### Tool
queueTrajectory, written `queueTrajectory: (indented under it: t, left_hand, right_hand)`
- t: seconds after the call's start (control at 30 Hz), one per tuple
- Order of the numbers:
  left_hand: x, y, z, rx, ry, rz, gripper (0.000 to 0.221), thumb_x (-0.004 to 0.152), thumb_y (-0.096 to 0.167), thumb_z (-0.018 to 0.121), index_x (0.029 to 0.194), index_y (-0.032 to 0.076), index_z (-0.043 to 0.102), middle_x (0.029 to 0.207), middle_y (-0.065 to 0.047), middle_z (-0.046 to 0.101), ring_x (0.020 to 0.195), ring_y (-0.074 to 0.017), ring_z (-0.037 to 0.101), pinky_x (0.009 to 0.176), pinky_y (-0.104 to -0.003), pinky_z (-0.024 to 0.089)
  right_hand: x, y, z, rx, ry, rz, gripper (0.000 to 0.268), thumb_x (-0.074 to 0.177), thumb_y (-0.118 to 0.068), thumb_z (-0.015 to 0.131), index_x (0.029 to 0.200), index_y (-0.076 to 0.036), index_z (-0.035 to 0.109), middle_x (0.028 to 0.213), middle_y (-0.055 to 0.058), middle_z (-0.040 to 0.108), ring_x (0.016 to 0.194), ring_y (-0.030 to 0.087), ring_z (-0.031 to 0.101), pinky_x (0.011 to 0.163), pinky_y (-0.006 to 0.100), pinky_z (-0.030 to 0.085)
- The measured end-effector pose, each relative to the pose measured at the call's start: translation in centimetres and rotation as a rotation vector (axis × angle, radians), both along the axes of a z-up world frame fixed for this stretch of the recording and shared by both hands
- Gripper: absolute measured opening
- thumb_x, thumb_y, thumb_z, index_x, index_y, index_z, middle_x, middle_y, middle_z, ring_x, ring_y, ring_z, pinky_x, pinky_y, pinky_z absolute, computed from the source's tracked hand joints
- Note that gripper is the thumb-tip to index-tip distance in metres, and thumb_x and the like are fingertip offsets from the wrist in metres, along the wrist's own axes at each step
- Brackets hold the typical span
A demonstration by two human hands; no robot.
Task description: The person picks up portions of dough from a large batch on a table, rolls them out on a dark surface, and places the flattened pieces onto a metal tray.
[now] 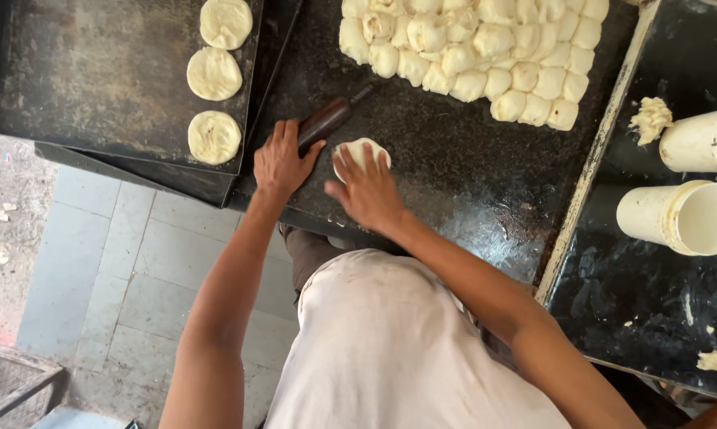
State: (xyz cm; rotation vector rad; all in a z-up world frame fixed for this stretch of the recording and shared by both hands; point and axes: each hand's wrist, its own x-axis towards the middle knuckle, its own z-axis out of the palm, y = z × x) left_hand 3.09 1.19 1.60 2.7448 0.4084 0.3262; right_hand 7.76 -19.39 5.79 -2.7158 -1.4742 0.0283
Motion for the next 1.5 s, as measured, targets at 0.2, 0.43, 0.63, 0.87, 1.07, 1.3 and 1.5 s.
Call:
queueTrajectory:
  t: [0.2, 0.43, 0.63, 0.87, 1.07, 1.3, 1.5]
  left_hand:
    - [-1.3, -1.0, 0.1, -0.073, 0.029, -0.477, 0.057, 0.087, 0.054, 0.072, 0.113, 0.004, 0.063, 0.102, -0.014, 0.065, 0.083, -0.0319, 0.073, 0.063, -0.043, 0.060]
    - [4.0, 0.4, 1.0, -0.117, 0.151, -0.177, 0.064, 0.099, 0.070, 0.063, 0.119, 0.009, 0.065, 0.109, -0.012, 0.069, 0.085, -0.0367, 0.072, 0.068, -0.049, 0.058]
    - [-2.8, -2.3, 1.8, 0.042, -0.071, -0.423, 0.070, 0.083, 0.065, 0.069, 0.126, 0.011, 0.066, 0.102, -0.011, 0.066, 0.086, -0.0326, 0.070, 0.065, -0.046, 0.058]
    - [-5.4, -0.6, -1.7, -0.058, -0.056, 0.084, 0.060, 0.096, 0.052, 0.074, 0.127, 0.001, 0.062, 0.105, -0.013, 0.062, 0.089, -0.0332, 0.067, 0.064, -0.045, 0.056]
    - [-5.9, 0.6, -2.2, -0.098, -0.072, 0.062, 0.059, 0.093, 0.048, 0.072, 0.127, 0.002, 0.059, 0.110, -0.015, 0.062, 0.086, -0.0341, 0.067, 0.061, -0.045, 0.057]
    - [-6.1, 1.1, -5.0, -0.137, -0.138, 0.035, 0.054, 0.087, 0.045, 0.074, 0.118, 0.002, 0.066, 0.111, -0.018, 0.064, 0.089, -0.0338, 0.068, 0.065, -0.043, 0.057]
    - [-6.5, 1.6, -6.1, -0.226, 0.243, -0.101, 0.041, 0.091, 0.039, 0.070, 0.119, 0.010, 0.066, 0.115, -0.015, 0.069, 0.106, -0.0307, 0.068, 0.084, -0.046, 0.057]
  right_hand:
    - [6.4, -3.7, -5.3, 0.701, 0.091, -0.225, 0.018, 0.112, -0.020, 0.054, 0.118, -0.011, 0.069, 0.091, 0.010, 0.075, 0.074, 0.030, 0.070, 0.070, 0.044, 0.055]
    - [12.5, 0.7, -6.9, 0.593, 0.159, -0.267, 0.018, 0.113, -0.020, 0.059, 0.111, -0.005, 0.067, 0.084, 0.016, 0.070, 0.074, 0.036, 0.069, 0.062, 0.047, 0.052]
    - [4.8, -3.4, -4.4, 0.546, 0.275, -0.351, 0.020, 0.110, -0.021, 0.058, 0.123, -0.010, 0.069, 0.114, 0.013, 0.076, 0.091, 0.032, 0.076, 0.078, 0.040, 0.058]
    - [5.5, -1.5, -4.8, 0.513, -0.065, -0.062, 0.036, 0.092, -0.036, 0.074, 0.109, -0.007, 0.064, 0.124, 0.015, 0.061, 0.108, 0.041, 0.065, 0.084, 0.050, 0.051]
    - [5.3, 3.3, -1.1, 0.271, 1.206, -0.169, 0.017, 0.096, -0.017, 0.073, 0.109, -0.006, 0.070, 0.096, 0.004, 0.075, 0.088, 0.016, 0.072, 0.078, 0.034, 0.056]
    - [2.3, 21.7, 1.4, 0.578, 1.138, 0.149, 0.018, 0.107, -0.024, 0.063, 0.115, -0.009, 0.068, 0.095, -0.002, 0.070, 0.081, 0.005, 0.062, 0.073, 0.024, 0.051]
    - [-0.8, 30.0, -0.7, 0.606, 0.340, 0.397, 0.023, 0.109, -0.030, 0.054, 0.101, -0.019, 0.073, 0.095, -0.003, 0.078, 0.083, 0.011, 0.071, 0.091, 0.046, 0.040]
